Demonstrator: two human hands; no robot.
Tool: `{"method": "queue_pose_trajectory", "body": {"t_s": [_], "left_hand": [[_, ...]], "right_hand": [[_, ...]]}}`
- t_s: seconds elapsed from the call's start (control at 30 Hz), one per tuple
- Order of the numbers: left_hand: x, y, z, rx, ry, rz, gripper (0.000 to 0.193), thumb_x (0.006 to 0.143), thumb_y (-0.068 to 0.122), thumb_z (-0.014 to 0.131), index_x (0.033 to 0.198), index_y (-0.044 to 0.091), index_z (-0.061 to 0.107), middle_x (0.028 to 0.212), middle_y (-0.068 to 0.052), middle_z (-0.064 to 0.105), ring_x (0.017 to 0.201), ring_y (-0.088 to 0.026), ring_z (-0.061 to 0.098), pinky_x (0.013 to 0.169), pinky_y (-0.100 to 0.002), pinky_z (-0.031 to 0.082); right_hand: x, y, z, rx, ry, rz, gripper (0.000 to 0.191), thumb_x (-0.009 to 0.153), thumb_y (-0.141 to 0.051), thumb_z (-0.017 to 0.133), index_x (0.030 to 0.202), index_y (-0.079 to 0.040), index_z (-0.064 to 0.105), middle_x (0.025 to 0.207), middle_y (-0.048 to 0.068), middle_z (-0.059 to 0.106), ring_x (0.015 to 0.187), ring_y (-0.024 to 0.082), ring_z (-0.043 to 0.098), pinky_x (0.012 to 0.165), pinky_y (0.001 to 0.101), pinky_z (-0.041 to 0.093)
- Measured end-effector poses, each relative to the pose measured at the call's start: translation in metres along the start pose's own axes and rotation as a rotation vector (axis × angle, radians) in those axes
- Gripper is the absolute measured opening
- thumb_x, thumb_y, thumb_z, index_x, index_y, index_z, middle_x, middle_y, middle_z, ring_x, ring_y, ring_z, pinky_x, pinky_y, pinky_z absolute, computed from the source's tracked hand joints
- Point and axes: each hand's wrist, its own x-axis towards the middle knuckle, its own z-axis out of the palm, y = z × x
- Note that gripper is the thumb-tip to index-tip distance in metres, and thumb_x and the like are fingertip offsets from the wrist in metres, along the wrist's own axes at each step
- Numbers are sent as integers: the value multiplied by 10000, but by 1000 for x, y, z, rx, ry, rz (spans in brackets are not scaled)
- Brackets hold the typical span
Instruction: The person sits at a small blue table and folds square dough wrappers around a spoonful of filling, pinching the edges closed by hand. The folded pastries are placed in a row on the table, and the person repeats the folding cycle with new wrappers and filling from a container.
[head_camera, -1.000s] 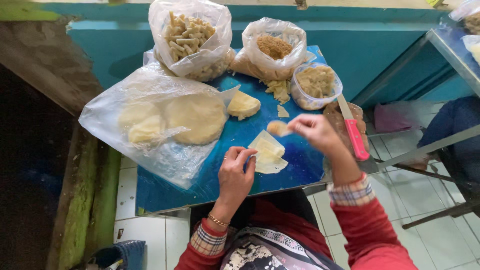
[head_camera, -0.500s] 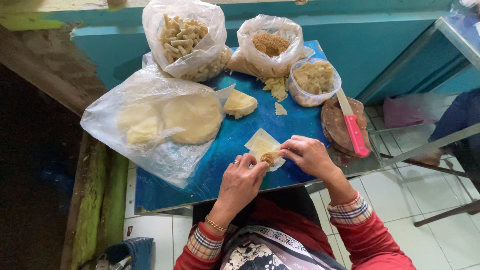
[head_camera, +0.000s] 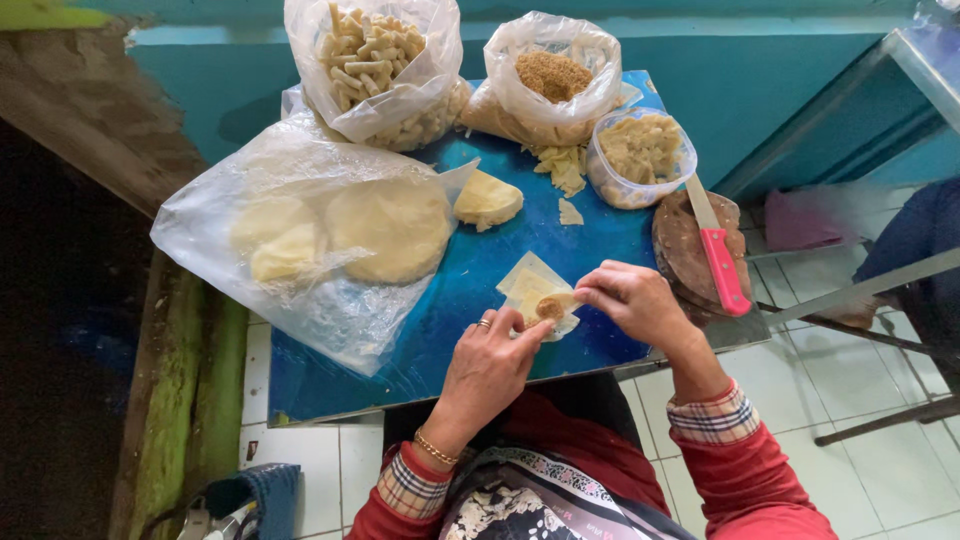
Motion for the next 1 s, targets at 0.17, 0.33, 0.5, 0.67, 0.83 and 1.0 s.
{"method": "queue_pose_trajectory", "body": {"t_s": [0.17,0.33,0.5,0.67,0.83,1.0], "left_hand": [[0,1,2,-12,134,-96,262,874,161,707,1132,115,694,963,-70,596,878,-263,599,713,-404,472],[1,5,5,21,60,-102,143,875,178,721,1007,125,702,886,-70,574,859,-270,593,690,-417,452],[-4,4,4,-13,57,-86,137,902,168,717,1031,123,713,901,-73,581,857,-270,593,685,-412,453],[-8,2,10,18,215,-268,140,880,164,727,1013,125,706,925,-65,599,877,-270,606,714,-415,473],[-15,0,12,80,191,-345,174,849,215,756,975,121,682,953,-75,602,893,-289,610,707,-438,466],[-16,-3,13,88,150,-352,163,831,237,770,918,139,673,943,-62,611,902,-291,615,714,-449,453]], "right_hand": [[16,16,-21,339,34,212,143,949,-150,712,971,-18,765,868,43,747,810,89,664,715,271,552],[85,40,-63,407,228,150,128,1015,-93,677,1004,4,760,949,19,747,891,64,662,811,235,525],[191,67,-67,-98,465,168,184,992,-243,748,981,-61,770,890,102,752,807,225,689,683,367,514],[256,62,-25,-885,410,-33,162,941,-279,723,907,-124,757,973,122,734,906,319,715,690,457,550],[231,38,-22,-960,708,-464,334,880,-415,691,1061,-143,762,1117,88,709,1008,278,695,712,417,516],[62,-17,-21,-297,232,-109,117,931,-249,734,917,-139,768,975,71,728,871,306,706,751,433,552]]}}
